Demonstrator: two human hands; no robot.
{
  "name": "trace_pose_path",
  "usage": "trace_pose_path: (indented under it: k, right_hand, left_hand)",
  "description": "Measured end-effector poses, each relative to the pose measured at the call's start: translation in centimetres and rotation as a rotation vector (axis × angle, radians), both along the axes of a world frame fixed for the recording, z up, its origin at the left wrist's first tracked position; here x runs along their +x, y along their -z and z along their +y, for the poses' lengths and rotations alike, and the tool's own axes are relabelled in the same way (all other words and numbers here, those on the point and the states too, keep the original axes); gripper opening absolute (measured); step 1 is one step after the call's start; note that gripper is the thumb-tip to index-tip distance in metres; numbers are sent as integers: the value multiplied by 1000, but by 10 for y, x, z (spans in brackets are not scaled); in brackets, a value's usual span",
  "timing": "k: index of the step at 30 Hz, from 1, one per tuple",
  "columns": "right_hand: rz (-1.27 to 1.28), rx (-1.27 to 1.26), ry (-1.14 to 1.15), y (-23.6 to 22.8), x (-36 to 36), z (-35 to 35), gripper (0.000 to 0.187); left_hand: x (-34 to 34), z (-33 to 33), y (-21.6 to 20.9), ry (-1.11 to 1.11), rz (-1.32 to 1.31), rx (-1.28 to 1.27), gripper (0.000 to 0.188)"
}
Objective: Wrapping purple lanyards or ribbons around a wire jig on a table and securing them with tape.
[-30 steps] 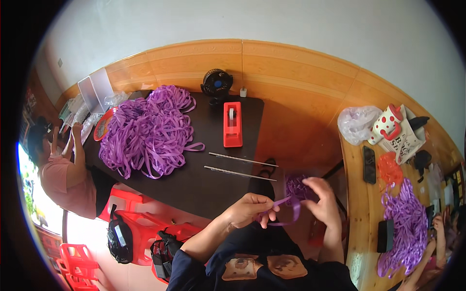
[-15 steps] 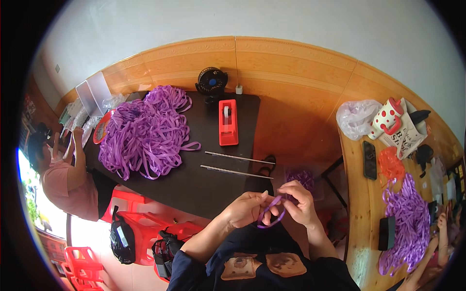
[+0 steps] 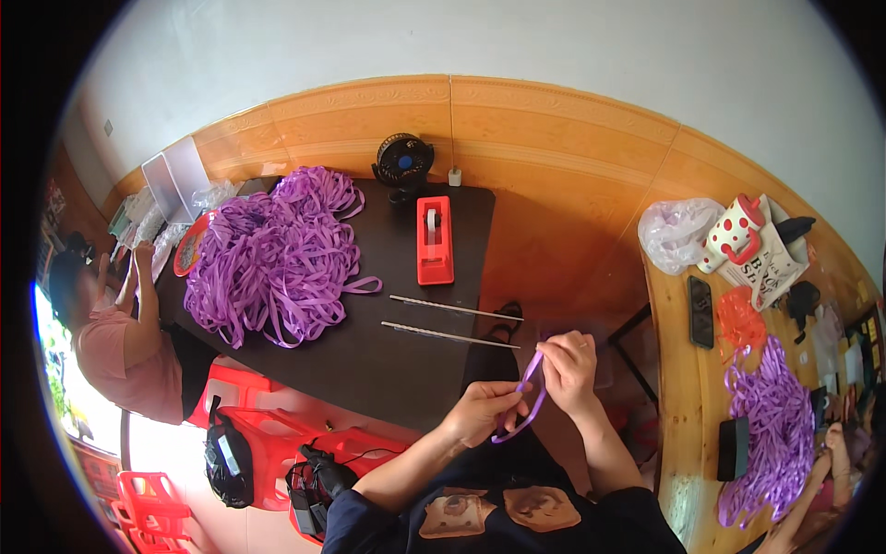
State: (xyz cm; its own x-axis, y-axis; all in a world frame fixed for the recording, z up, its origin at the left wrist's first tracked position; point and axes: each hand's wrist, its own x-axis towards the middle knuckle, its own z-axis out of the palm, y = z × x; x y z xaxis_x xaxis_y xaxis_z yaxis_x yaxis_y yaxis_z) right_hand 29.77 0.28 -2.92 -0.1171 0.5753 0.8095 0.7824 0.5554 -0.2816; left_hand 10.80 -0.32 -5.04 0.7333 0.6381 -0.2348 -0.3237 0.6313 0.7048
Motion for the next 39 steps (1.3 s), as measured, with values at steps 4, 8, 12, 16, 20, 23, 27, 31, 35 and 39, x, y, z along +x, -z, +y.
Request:
trace_pose_path:
  k: [4,8,12,16,20,23,27,31,35,39]
  right_hand:
    - [-28,25,-26,14,8,35,25]
    - [19,15,-62,21,12,63,25]
    - [34,3,-118,24,11,82,22]
    - [71,-25,-152,29,10,98,19]
    - [103,-64,-184,31,2,114,17]
    - [115,-91,-195,41,-1,122,17]
    - [199,-273,-256,82,-4,113,15]
    - [543,-605,-335,111,-19,73,14]
    - [894,-889,-403,129,-31,22,11]
    - [1053,-960,-468,153,-32,-23,7]
  left_hand:
    - [19,6,17,-208,105,32,23]
    - [36,12,35,-378,69,116,22]
    - [45,21,48,-397,60,122,21]
    - [43,32,55,-466,58,175,17]
    - [42,47,69,-550,53,186,15]
    - [49,51,67,-624,38,200,15]
    - [54,51,76,-707,3,168,14]
    - [44,41,100,-720,93,242,13]
    - [30,6,108,-686,174,182,12]
    - [6,-34,83,-481,319,114,14]
